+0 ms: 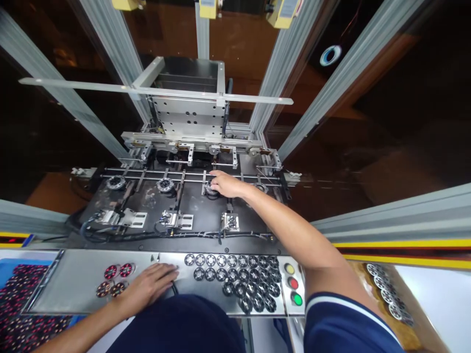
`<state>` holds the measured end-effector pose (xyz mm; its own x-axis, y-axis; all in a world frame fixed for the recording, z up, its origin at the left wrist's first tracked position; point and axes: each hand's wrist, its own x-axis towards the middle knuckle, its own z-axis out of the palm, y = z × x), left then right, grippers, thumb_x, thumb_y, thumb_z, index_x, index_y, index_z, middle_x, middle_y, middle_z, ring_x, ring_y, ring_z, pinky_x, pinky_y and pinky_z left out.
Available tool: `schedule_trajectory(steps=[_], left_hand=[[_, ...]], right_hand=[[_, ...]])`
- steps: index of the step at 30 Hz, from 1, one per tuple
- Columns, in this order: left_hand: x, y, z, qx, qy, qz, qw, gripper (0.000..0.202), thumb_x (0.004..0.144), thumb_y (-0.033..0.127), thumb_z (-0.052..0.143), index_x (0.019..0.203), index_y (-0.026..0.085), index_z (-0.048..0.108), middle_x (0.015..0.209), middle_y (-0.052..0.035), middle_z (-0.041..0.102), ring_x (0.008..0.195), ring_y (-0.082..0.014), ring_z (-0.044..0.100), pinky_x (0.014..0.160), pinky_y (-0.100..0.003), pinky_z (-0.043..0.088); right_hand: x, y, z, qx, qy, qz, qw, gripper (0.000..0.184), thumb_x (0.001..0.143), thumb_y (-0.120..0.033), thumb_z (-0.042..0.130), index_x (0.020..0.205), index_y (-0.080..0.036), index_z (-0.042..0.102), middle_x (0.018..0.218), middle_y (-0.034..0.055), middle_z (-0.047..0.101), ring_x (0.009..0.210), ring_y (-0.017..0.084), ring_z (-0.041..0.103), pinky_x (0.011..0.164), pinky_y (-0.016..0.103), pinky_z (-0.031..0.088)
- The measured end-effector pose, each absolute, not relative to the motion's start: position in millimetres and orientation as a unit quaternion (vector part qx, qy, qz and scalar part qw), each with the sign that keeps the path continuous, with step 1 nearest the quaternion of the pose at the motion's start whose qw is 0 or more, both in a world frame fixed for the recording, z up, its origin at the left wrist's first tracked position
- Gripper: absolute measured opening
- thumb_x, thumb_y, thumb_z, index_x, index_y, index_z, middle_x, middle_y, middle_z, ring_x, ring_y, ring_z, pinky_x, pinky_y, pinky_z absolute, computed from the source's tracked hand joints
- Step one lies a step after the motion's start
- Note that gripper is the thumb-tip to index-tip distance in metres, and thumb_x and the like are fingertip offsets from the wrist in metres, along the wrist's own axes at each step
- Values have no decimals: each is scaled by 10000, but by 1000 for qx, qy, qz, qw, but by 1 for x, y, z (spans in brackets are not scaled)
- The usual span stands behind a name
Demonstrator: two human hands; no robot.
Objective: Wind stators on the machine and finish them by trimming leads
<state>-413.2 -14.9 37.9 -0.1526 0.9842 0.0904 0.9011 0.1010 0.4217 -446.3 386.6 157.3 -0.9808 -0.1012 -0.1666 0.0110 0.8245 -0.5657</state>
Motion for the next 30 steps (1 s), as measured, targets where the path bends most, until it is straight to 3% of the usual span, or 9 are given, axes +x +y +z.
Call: schedule_trajectory(steps=[4,9,14,21,30], left_hand=[[-394,8,31,644,736,166,125,335,923,208,544,1253,229,595,1095,-81,700,982,-205,679,883,-334,558],[-388,23,27,668,719,127,146,372,876,170,601,1228,286,597,893,-6,671,780,-167,674,735,-257,559],[-386,22,28,666,726,95,140,413,877,140,593,1259,294,559,1005,-29,670,870,-189,683,816,-305,555],[-381,22,24,635,757,90,124,207,864,229,651,1068,231,615,984,-46,653,853,-213,692,784,-345,576],[-384,14,16,618,768,144,80,157,862,331,656,926,191,622,996,-95,683,879,-252,705,782,-392,581]], right_hand=[[-452,391,140,-37,956,-269,110,209,926,-270,611,1093,-154,656,1424,97,511,1326,274,460,1097,539,366],[-456,395,135,-53,960,-246,125,205,929,-259,605,1097,-153,654,1431,100,498,1331,279,450,1095,534,370],[-458,399,137,-67,961,-233,135,219,935,-275,598,1106,-149,650,1392,104,533,1296,270,489,1079,525,391],[-458,399,137,-70,964,-215,143,251,941,-297,590,1150,-162,630,1350,99,559,1243,262,531,1043,514,431],[-466,399,125,-74,961,-215,159,281,945,-324,585,1177,-165,605,1226,89,615,1064,221,622,913,442,530]])
